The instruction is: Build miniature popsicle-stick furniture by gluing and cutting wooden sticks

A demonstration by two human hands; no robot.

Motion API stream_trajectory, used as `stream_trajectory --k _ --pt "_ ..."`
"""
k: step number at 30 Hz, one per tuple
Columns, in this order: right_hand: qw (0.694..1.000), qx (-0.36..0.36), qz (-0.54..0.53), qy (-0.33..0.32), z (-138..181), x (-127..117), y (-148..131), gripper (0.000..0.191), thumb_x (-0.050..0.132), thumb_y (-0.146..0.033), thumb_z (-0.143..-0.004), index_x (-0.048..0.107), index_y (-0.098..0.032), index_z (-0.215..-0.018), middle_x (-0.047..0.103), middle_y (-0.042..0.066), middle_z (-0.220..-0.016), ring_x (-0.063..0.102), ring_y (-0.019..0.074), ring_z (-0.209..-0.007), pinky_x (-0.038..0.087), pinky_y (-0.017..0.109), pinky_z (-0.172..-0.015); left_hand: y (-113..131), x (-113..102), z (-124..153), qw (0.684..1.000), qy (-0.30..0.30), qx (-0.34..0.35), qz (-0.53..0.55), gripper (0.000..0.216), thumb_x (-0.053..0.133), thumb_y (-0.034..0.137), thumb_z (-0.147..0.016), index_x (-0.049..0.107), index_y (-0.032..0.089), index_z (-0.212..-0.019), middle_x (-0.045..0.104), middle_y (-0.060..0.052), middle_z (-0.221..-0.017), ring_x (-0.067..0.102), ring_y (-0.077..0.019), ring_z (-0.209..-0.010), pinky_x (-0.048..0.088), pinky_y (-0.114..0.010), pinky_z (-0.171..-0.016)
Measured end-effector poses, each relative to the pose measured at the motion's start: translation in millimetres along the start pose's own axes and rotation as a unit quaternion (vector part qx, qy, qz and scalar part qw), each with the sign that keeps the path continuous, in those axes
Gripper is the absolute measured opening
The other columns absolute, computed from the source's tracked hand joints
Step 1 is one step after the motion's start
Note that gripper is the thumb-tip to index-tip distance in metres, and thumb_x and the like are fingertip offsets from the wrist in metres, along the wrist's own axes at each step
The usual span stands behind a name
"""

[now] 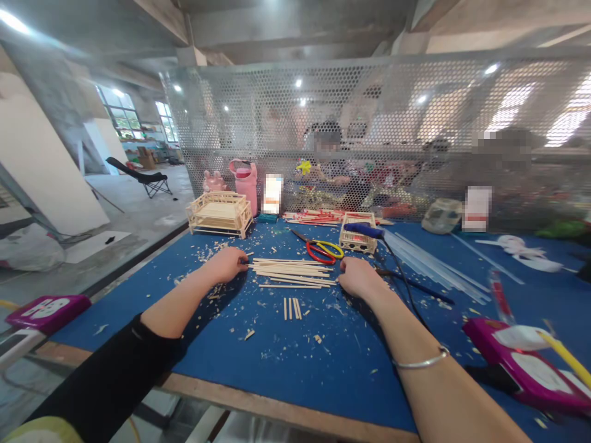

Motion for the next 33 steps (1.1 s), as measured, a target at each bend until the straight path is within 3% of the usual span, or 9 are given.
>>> stream_trajectory --k 5,11,13,15,18,23,27,30,33 --pt "1.000 -0.025 -0.011 0.007 -7.6 5.6 2.2 0.028 0.050 -0.015 -0.073 0.065 -0.017 -0.097 0.068 0.007 -0.087 0.061 0.0188 -0.081 0.041 0.024 -0.070 8.1 8.3 -4.8 0.999 0.008 0.048 0.017 0.020 0.052 0.022 -0.075 0.070 0.020 -0.086 0.068 -0.006 -0.085 0.060 -0.0188 -0.083 0.042 -0.026 -0.077" --pt "0.998 -0.024 -0.022 0.046 -16.8 13.0 -4.2 0.025 0.043 -0.018 -0.078 0.065 -0.016 -0.089 0.066 0.011 -0.093 0.059 0.0220 -0.089 0.041 0.029 -0.074 25.4 9.2 -2.0 0.986 0.153 0.055 0.025 0.037 0.035 0.022 -0.085 0.057 0.016 -0.114 0.055 -0.012 -0.119 0.048 -0.0217 -0.111 0.035 -0.032 -0.096" --pt "0.998 -0.036 -0.028 0.050 -19.8 15.4 -7.1 0.030 0.040 -0.015 -0.078 0.064 -0.017 -0.096 0.063 0.011 -0.103 0.057 0.0211 -0.095 0.040 0.028 -0.078 40.6 14.3 -0.3 0.987 0.116 0.105 0.028 0.045 0.034 0.037 -0.087 0.045 0.018 -0.126 0.039 -0.010 -0.137 0.029 -0.0258 -0.128 0.023 -0.042 -0.104" --pt "0.997 -0.060 -0.035 0.036 -21.9 18.2 -10.1 0.036 0.039 -0.010 -0.076 0.064 -0.020 -0.100 0.060 0.008 -0.113 0.053 0.0185 -0.103 0.039 0.026 -0.083 55.4 22.0 1.4 0.990 0.025 0.139 0.029 0.059 0.030 0.050 -0.085 0.031 0.019 -0.135 0.022 -0.009 -0.146 0.013 -0.0292 -0.134 0.013 -0.053 -0.104" --pt "0.997 -0.072 -0.041 0.004 -23.5 22.2 -11.8 0.044 0.037 -0.009 -0.076 0.059 -0.021 -0.111 0.053 0.005 -0.126 0.048 0.0182 -0.113 0.037 0.027 -0.090 69.5 29.3 6.0 0.981 -0.070 0.182 0.020 0.066 0.021 0.057 -0.084 0.021 0.019 -0.139 0.014 -0.010 -0.148 0.009 -0.0295 -0.135 0.008 -0.058 -0.102" --pt "0.999 -0.029 -0.040 -0.020 -24.8 27.0 -9.2 0.050 0.027 -0.016 -0.082 0.042 -0.016 -0.130 0.035 0.006 -0.141 0.032 0.0214 -0.128 0.031 0.039 -0.100 70.5 27.5 17.6 0.963 -0.119 0.240 0.018 0.063 0.013 0.056 -0.085 0.019 0.024 -0.139 0.013 -0.007 -0.148 0.009 -0.0267 -0.135 0.006 -0.059 -0.102" --pt "1.000 -0.004 -0.028 -0.012 -24.0 29.5 -10.3 0.049 0.023 -0.025 -0.085 0.041 -0.021 -0.131 0.028 0.004 -0.144 0.025 0.0270 -0.130 0.028 0.051 -0.098 68.4 24.4 22.6 0.958 -0.127 0.258 0.014 0.063 0.015 0.056 -0.085 0.019 0.023 -0.139 0.010 -0.006 -0.148 0.006 -0.0266 -0.135 0.003 -0.059 -0.102" --pt "1.000 -0.002 -0.020 0.003 -21.7 27.8 -12.8 0.044 0.023 -0.033 -0.087 0.051 -0.023 -0.120 0.035 0.005 -0.141 0.034 0.0297 -0.125 0.033 0.053 -0.092 66.6 22.4 20.4 0.963 -0.129 0.236 0.013 0.065 0.018 0.058 -0.084 0.017 0.024 -0.139 0.008 -0.005 -0.148 0.005 -0.0291 -0.135 0.002 -0.060 -0.102" --pt "1.000 0.009 -0.015 0.018 -20.0 23.0 -11.7 0.038 0.029 -0.031 -0.085 0.060 -0.022 -0.106 0.055 0.009 -0.121 0.052 0.0285 -0.106 0.041 0.047 -0.083 63.3 20.8 18.4 0.960 -0.147 0.236 0.032 0.062 0.014 0.057 -0.085 0.018 0.027 -0.139 0.008 -0.002 -0.148 0.004 -0.0282 -0.135 0.001 -0.061 -0.102"
Point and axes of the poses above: each hand's wrist, its own z-axis away from the middle knuckle, its own x-axis out of the palm, y = z × x, the point moved 2 cm from there along -z, towards the middle knuckle
